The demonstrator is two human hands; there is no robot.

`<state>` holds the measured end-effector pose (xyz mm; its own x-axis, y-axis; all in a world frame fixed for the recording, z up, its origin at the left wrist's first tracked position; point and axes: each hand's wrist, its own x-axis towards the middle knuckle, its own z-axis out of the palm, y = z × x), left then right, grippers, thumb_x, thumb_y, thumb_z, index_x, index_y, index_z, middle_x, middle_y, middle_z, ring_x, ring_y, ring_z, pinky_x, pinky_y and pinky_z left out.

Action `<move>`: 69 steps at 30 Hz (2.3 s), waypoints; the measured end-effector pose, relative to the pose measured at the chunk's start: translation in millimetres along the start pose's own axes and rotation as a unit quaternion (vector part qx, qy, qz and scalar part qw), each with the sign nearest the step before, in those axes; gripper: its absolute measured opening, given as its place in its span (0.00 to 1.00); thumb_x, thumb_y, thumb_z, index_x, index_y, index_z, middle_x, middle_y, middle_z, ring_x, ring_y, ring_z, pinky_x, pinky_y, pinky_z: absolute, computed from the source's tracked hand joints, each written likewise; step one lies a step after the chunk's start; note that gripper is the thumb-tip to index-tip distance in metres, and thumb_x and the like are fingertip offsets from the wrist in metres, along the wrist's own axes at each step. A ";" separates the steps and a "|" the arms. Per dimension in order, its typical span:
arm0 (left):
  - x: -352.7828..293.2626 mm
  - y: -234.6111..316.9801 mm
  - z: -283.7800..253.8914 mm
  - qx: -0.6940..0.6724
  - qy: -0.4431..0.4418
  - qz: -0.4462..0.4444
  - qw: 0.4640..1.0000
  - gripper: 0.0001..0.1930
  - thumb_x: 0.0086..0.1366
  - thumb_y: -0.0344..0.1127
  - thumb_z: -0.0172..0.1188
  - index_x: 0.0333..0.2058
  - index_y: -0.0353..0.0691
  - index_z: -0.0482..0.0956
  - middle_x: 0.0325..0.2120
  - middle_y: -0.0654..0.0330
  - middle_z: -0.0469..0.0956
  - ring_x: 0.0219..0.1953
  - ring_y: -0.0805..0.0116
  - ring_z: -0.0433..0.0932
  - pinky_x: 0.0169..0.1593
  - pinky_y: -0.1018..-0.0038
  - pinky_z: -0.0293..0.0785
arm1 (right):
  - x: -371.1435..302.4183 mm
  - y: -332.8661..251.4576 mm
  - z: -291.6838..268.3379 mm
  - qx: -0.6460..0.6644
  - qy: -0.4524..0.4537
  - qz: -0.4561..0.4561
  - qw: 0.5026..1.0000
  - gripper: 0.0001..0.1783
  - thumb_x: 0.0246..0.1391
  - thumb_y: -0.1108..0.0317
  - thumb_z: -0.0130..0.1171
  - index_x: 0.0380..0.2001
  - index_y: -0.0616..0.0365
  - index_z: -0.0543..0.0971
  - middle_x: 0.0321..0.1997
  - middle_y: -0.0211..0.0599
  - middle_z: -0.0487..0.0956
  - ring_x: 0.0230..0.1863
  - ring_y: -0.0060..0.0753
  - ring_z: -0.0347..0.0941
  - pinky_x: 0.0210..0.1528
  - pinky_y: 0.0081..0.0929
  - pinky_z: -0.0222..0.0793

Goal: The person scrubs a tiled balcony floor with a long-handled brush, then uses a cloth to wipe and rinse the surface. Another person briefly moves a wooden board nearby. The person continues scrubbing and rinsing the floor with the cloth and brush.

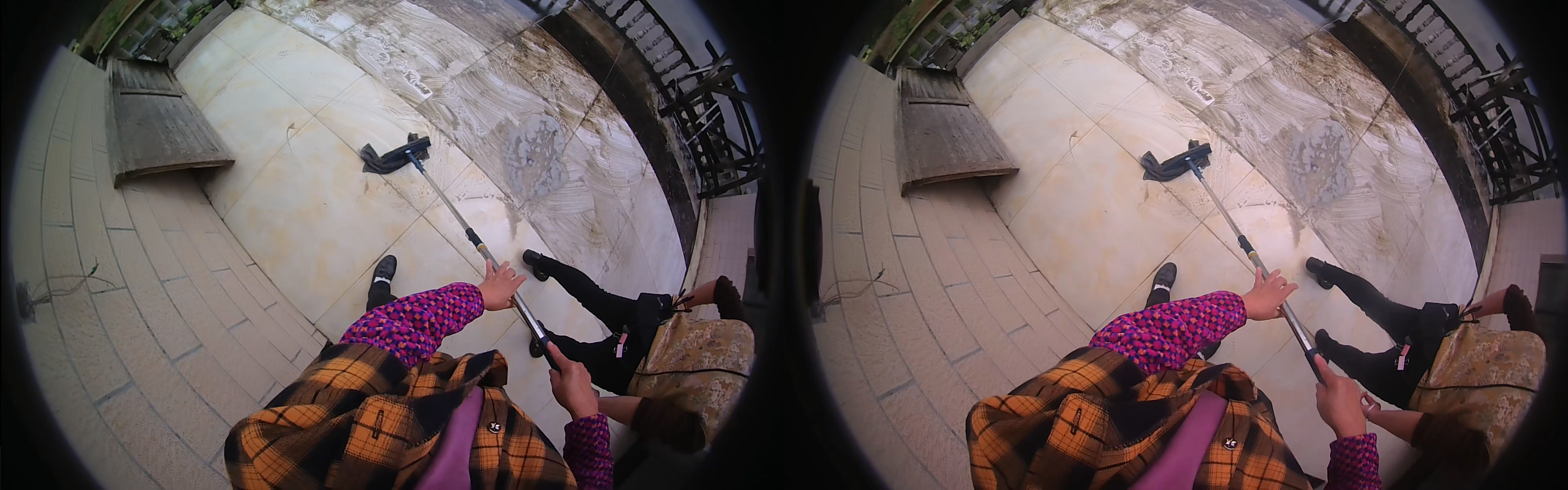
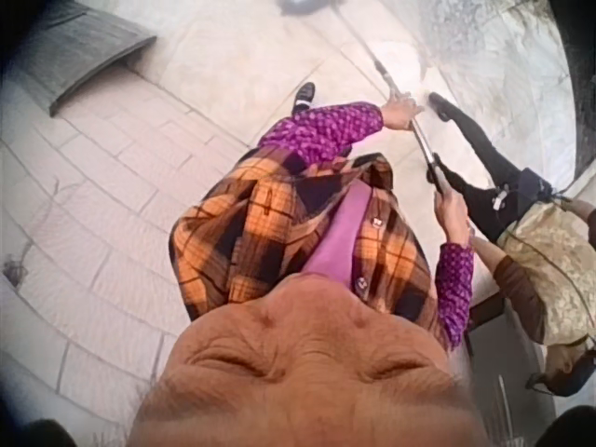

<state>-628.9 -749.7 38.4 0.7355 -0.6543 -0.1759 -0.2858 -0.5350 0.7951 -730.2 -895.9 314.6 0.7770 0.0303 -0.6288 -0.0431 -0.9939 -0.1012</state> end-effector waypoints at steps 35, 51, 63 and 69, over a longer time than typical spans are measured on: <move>-45.8 196.3 215.6 0.043 0.052 0.248 0.966 0.07 0.55 0.31 0.55 0.34 0.42 0.70 0.26 0.57 0.69 0.35 0.58 0.69 0.41 0.62 0.62 | -282.1 208.5 58.3 0.130 0.069 0.106 0.984 0.27 0.38 0.81 0.59 0.47 0.53 0.80 0.26 0.52 0.78 0.27 0.52 0.77 0.33 0.35 0.72; -29.4 151.2 269.4 0.100 -0.044 0.170 0.979 0.13 0.56 0.38 0.61 0.37 0.43 0.71 0.30 0.58 0.73 0.40 0.58 0.72 0.47 0.58 0.63 | -233.3 259.9 121.9 0.071 0.054 0.024 0.996 0.29 0.42 0.74 0.63 0.52 0.44 0.77 0.21 0.46 0.75 0.25 0.51 0.74 0.29 0.44 0.70; 7.4 16.1 159.7 0.258 0.012 -0.018 0.966 0.06 0.56 0.31 0.55 0.33 0.44 0.79 0.32 0.56 0.74 0.44 0.56 0.72 0.52 0.51 0.62 | -76.4 183.9 140.8 0.067 0.044 -0.047 0.996 0.29 0.51 0.67 0.59 0.59 0.40 0.71 0.22 0.47 0.75 0.25 0.53 0.74 0.29 0.47 0.70; 66.7 -76.5 49.4 0.283 0.091 -0.137 0.945 0.08 0.56 0.31 0.56 0.36 0.42 0.78 0.39 0.56 0.73 0.53 0.54 0.67 0.45 0.53 0.67 | 89.4 128.7 101.3 0.049 0.068 -0.130 0.988 0.28 0.54 0.66 0.55 0.60 0.41 0.69 0.22 0.47 0.75 0.23 0.52 0.74 0.27 0.47 0.70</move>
<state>-588.3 -778.8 -62.9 0.9086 -0.3737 -0.1865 -0.3134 -0.9052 0.2870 -729.9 -1010.4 167.3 0.8471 0.2617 -0.4626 0.1138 -0.9395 -0.3232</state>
